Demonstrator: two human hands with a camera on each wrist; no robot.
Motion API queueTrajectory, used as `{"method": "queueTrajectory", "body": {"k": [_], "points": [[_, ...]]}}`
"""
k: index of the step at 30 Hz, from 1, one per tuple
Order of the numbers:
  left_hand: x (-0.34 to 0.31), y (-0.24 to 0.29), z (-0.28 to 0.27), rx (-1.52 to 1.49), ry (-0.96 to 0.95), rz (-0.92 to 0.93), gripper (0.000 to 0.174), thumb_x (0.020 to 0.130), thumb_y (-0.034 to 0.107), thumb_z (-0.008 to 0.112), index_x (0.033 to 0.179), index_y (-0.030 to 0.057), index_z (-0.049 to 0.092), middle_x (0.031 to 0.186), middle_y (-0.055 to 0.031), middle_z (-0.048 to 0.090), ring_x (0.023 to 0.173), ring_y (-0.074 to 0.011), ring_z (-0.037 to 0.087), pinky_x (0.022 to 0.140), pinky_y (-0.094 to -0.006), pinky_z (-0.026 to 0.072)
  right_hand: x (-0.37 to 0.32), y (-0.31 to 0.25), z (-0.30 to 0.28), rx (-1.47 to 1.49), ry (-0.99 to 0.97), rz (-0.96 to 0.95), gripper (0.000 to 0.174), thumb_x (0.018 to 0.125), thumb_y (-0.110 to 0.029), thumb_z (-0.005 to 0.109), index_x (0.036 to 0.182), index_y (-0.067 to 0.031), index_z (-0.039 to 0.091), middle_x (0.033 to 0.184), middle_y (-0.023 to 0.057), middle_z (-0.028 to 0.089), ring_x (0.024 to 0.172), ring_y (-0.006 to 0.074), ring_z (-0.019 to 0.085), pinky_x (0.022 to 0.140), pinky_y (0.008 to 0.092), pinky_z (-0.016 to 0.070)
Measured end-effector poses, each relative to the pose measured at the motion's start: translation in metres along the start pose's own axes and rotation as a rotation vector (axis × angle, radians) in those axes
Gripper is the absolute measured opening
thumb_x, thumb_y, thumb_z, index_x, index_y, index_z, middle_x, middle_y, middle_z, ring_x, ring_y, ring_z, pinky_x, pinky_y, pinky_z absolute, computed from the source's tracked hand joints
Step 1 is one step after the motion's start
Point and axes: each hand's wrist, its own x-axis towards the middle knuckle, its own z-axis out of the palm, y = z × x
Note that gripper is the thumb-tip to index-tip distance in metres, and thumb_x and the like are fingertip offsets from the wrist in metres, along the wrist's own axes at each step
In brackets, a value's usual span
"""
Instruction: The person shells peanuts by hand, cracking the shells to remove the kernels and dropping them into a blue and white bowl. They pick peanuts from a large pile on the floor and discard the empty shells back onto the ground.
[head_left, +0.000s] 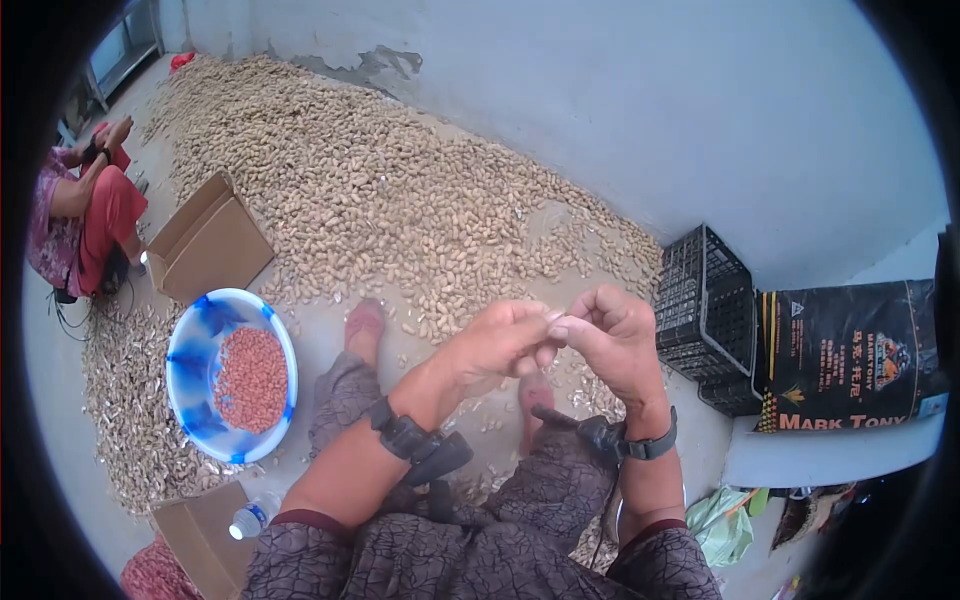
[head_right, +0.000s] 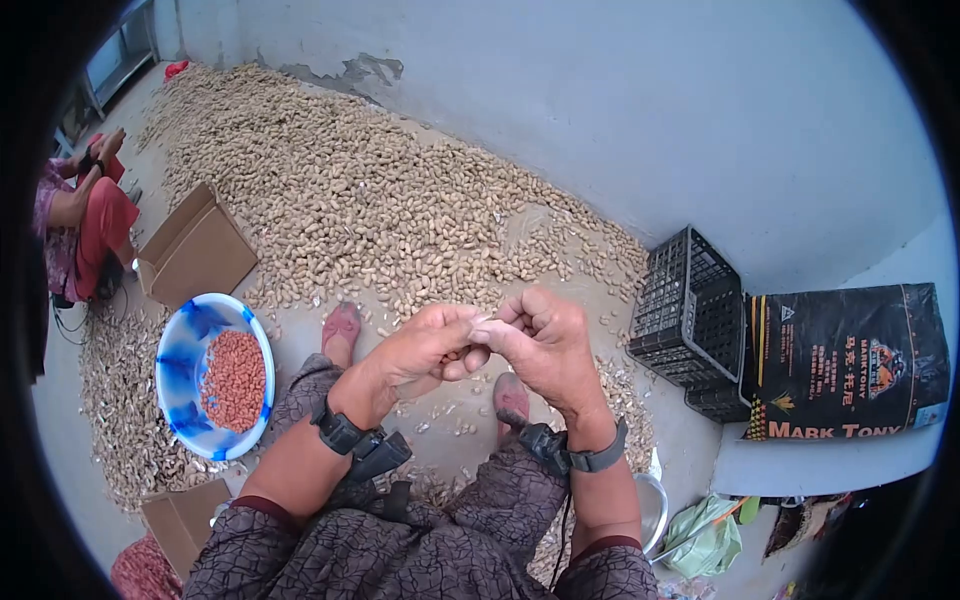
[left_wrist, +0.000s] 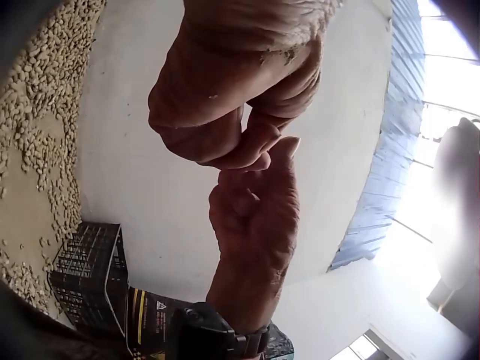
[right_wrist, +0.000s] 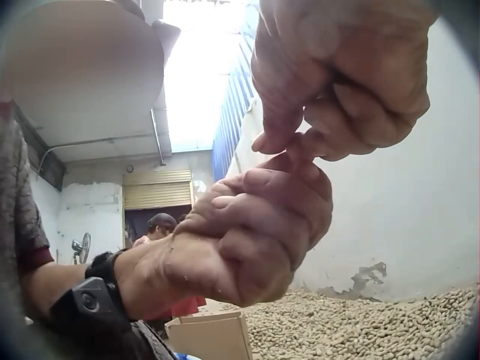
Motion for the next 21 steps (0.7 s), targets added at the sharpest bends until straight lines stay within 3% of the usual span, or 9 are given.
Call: {"method": "queueTrajectory", "body": {"k": [7,9,16,20,21], "points": [[-0.007,0.017,-0.002,-0.091,-0.03,0.161,0.031,0.088,0.033,0.047,0.081,0.0033,0.054,0.061,0.0011,0.048,0.046,-0.0013,0.037,0.039,-0.0134,0.0262,0.005,-0.02,0.011,0.126,-0.099,-0.062,0.013,0.072,0.0,0.062,0.083,0.0033,0.055,0.067,0.0033,0.058,0.063,0.0067,0.057,0.052,0.0163,0.0423],[-0.009,0.019,-0.001,-0.097,-0.013,0.184,0.032,0.089,0.032,0.045,0.085,0.0019,0.055,0.061,0.0015,0.048,0.046,-0.0009,0.036,0.039,-0.0131,0.0269,0.004,-0.036,0.013,0.201,-0.135,0.05,0.017,0.073,0.004,0.059,0.09,0.0051,0.055,0.072,0.0059,0.06,0.065,0.0096,0.059,0.054,0.0176,0.0444],[-0.008,0.018,0.0,-0.064,0.027,0.207,0.03,0.089,0.03,0.046,0.084,0.0021,0.055,0.057,0.0015,0.049,0.041,-0.0013,0.038,0.037,-0.0123,0.0289,0.005,-0.023,0.018,0.255,-0.097,0.046,0.01,0.074,0.005,0.057,0.084,0.0056,0.055,0.072,0.0093,0.061,0.065,0.0119,0.06,0.057,0.0201,0.0473],[-0.008,0.017,-0.001,0.027,0.093,0.208,0.032,0.089,0.033,0.046,0.083,0.0027,0.056,0.057,0.0018,0.049,0.042,-0.0014,0.038,0.037,-0.0129,0.0288,0.003,-0.007,0.025,0.124,0.027,-0.107,0.004,0.073,0.006,0.058,0.076,0.0032,0.056,0.068,0.0075,0.061,0.062,0.0099,0.058,0.053,0.0202,0.0452],[-0.007,0.019,-0.003,0.171,0.121,0.208,0.032,0.089,0.033,0.045,0.082,0.0028,0.056,0.057,0.002,0.048,0.043,-0.0013,0.038,0.038,-0.0136,0.029,0.003,-0.003,0.027,0.069,0.063,-0.162,0.004,0.073,0.006,0.058,0.073,0.0025,0.056,0.067,0.0067,0.06,0.061,0.0092,0.058,0.052,0.0202,0.0446]]}}
